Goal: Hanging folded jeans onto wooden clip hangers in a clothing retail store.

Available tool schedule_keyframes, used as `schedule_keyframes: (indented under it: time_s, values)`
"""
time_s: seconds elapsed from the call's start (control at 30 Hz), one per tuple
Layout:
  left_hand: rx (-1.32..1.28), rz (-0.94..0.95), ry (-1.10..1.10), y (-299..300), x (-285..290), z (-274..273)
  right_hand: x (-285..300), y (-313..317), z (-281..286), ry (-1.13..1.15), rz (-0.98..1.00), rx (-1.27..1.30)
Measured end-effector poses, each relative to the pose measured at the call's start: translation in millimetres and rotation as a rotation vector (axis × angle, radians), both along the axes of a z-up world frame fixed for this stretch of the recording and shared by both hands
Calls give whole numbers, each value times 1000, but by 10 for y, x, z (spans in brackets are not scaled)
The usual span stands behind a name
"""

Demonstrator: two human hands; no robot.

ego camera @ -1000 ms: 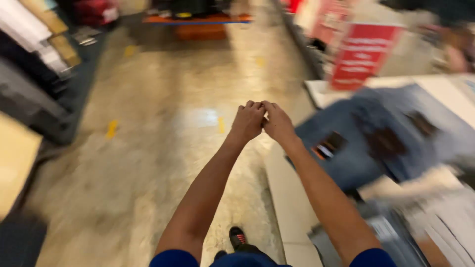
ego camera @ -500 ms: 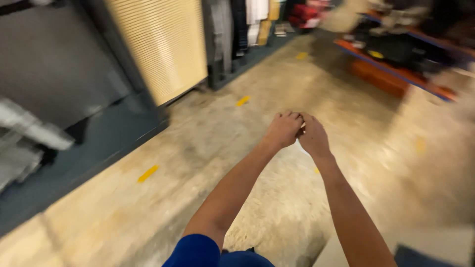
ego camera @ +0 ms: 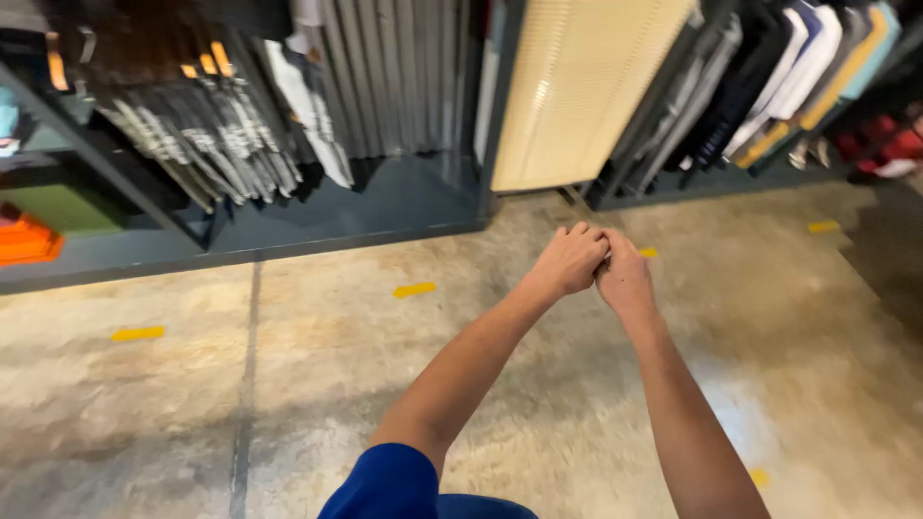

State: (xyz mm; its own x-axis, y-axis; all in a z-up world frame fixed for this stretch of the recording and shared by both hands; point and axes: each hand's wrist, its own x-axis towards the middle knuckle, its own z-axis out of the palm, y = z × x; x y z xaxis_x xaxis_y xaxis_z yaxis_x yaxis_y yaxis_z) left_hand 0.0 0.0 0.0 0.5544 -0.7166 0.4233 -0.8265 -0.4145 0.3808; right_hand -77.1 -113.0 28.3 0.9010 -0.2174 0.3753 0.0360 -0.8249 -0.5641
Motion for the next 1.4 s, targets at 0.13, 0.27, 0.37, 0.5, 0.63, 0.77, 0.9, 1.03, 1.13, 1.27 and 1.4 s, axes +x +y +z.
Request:
schedule_keyframes:
  time_s: [0.13, 0.27, 0.37, 0.5, 0.63, 0.77, 0.9, 1.03, 1.13, 1.27, 1.4]
  values:
    - [47, 77, -14, 489, 442, -48, 545, 416, -84, -8, 33, -44]
    - [10, 141, -10, 1038, 809, -104, 1052, 901, -191, 25, 103, -9]
    - [36, 205, 2, 1495, 1065, -77, 1391, 1332, -205, 27, 153, 24]
    - [69, 315, 30, 2101, 1332, -68, 1919, 1781, -491, -11, 298, 16]
    - [63, 432, 56, 2636, 1562, -49, 2248, 2344, -397, 32, 378, 2]
    - [87, 546, 21, 3102, 1791, -152, 2530, 2836, -365, 92, 467, 28]
    - [142, 629, 2, 3501, 2069, -159, 2926, 3209, -470, 69, 565, 42]
    - [85, 666, 11, 3814, 2353, -63, 3324, 3542, -400, 151, 593, 37]
    - [173, 724, 30, 4066, 2692, -46, 3771, 3807, -490, -2, 676, 71]
    - [90, 752, -45, 4316, 3032, -51, 4046, 4089, -291, 142, 686, 112]
    - [83, 804, -41, 4430, 3266, 34, 4348, 4217, -310, 116, 712, 89]
